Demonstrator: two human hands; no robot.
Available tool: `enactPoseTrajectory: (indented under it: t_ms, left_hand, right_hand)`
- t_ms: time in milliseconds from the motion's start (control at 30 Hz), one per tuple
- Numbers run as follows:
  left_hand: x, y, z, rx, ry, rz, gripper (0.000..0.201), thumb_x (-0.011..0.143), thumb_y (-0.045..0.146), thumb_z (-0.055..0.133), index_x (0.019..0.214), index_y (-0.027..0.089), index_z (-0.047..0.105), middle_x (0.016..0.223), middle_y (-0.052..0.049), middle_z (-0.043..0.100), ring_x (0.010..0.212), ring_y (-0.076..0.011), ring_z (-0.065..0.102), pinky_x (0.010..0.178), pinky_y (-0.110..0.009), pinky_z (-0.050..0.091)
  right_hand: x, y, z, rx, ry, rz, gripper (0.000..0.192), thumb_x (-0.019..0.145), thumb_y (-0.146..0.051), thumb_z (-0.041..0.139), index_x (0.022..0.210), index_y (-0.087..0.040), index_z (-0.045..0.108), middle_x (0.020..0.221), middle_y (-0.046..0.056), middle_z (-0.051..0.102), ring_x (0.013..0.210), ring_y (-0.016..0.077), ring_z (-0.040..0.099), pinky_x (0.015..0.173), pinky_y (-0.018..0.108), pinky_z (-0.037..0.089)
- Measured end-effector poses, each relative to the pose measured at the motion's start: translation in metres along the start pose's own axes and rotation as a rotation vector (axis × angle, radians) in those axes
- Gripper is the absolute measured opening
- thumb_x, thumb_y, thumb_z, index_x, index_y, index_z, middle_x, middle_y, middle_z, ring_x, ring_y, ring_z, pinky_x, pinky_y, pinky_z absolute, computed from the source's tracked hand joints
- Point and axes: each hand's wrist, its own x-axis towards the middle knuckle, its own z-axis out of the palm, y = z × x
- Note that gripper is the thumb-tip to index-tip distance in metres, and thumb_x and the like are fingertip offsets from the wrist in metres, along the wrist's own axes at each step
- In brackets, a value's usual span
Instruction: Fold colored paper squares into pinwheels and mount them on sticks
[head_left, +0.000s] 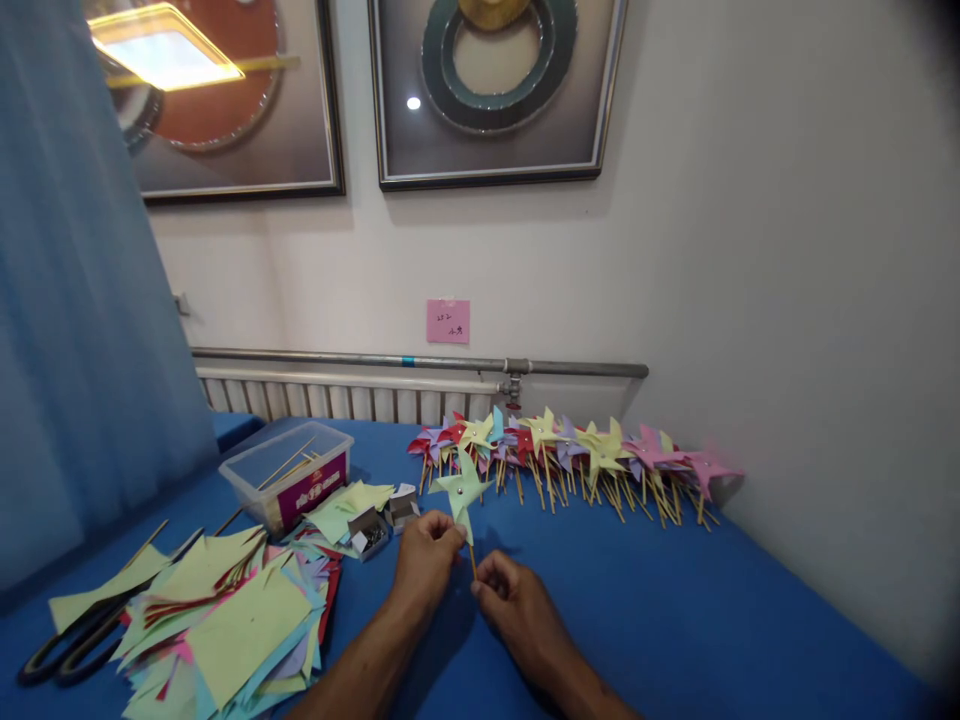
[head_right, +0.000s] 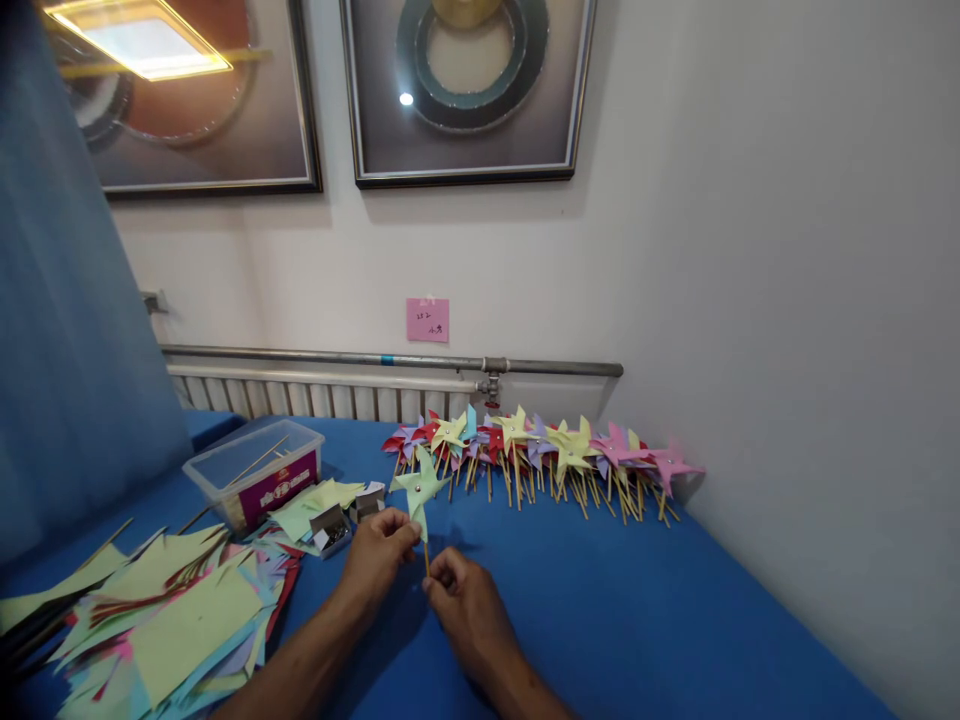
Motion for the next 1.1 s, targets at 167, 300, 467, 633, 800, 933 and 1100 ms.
enactPoseTrajectory:
  t_ms: [167,300,467,633,800,933,1100]
  left_hand:
    - [-0.001,-0.004,0.005,0.002,0.016,0.041,0.024,0.065,0.038,0.064,0.058,0.019,0.054,0.053,0.003,0.052,0.049,-0.0113,0.049,0.052,-0.024,0.037]
    - [0.001,-0.003,0.0,0.01,0.058,0.033,0.024,0.065,0.039,0.064,0.058,0.018,0.055,0.052,0.004,0.05,0.048,-0.011,0.046,0.05,-0.023,0.035]
    - [0.004,-0.004,-0.007,0.077,0.093,0.07,0.022,0.069,0.038,0.062,0.061,0.018,0.058,0.054,0.003,0.053,0.051,-0.0122,0.048,0.054,-0.024,0.038]
    - [0.004,-0.008,-0.004,0.082,0.079,0.085,0.023,0.07,0.038,0.062,0.059,0.019,0.056,0.054,0.003,0.05,0.052,-0.0126,0.047,0.054,-0.024,0.037]
    - [0.004,-0.009,-0.004,0.081,0.073,0.087,0.023,0.07,0.038,0.062,0.06,0.019,0.055,0.055,0.003,0.05,0.053,-0.0124,0.047,0.054,-0.024,0.038]
    - [0.007,-0.009,-0.007,0.092,0.084,0.077,0.024,0.07,0.04,0.063,0.064,0.018,0.058,0.056,0.003,0.052,0.053,-0.0122,0.047,0.056,-0.025,0.038]
    - [0.007,-0.01,-0.007,0.072,0.053,0.073,0.028,0.071,0.044,0.064,0.063,0.018,0.057,0.054,0.004,0.049,0.052,-0.0118,0.046,0.054,-0.024,0.036]
  right_hand:
    - [0.002,0.001,-0.001,-0.05,-0.046,-0.01,0.007,0.078,-0.019,0.056,0.071,-0.022,0.056,0.06,-0.006,0.05,0.058,0.0128,0.045,0.06,0.025,0.034]
    - [0.003,0.003,-0.001,-0.07,-0.042,0.002,0.006,0.079,-0.019,0.055,0.073,-0.022,0.055,0.061,-0.005,0.051,0.06,0.013,0.046,0.06,0.024,0.035]
    - [0.004,0.004,-0.001,-0.077,-0.041,-0.004,0.007,0.079,-0.019,0.055,0.073,-0.021,0.055,0.061,-0.005,0.051,0.06,0.0131,0.047,0.06,0.024,0.035]
    - [0.004,0.006,-0.001,-0.054,-0.058,-0.013,0.006,0.08,-0.021,0.055,0.074,-0.022,0.055,0.061,-0.005,0.051,0.06,0.0128,0.047,0.06,0.024,0.036]
    - [0.004,0.006,0.001,-0.066,-0.039,0.003,0.005,0.08,-0.02,0.054,0.075,-0.022,0.055,0.061,-0.005,0.051,0.058,0.0123,0.046,0.059,0.024,0.035]
    - [0.004,0.006,0.0,-0.069,-0.03,-0.007,0.006,0.08,-0.02,0.055,0.074,-0.021,0.055,0.061,-0.005,0.052,0.059,0.0122,0.047,0.06,0.023,0.036]
    - [0.004,0.004,-0.001,-0.063,-0.028,-0.008,0.007,0.079,-0.019,0.056,0.072,-0.021,0.055,0.061,-0.005,0.052,0.059,0.0124,0.047,0.06,0.023,0.036]
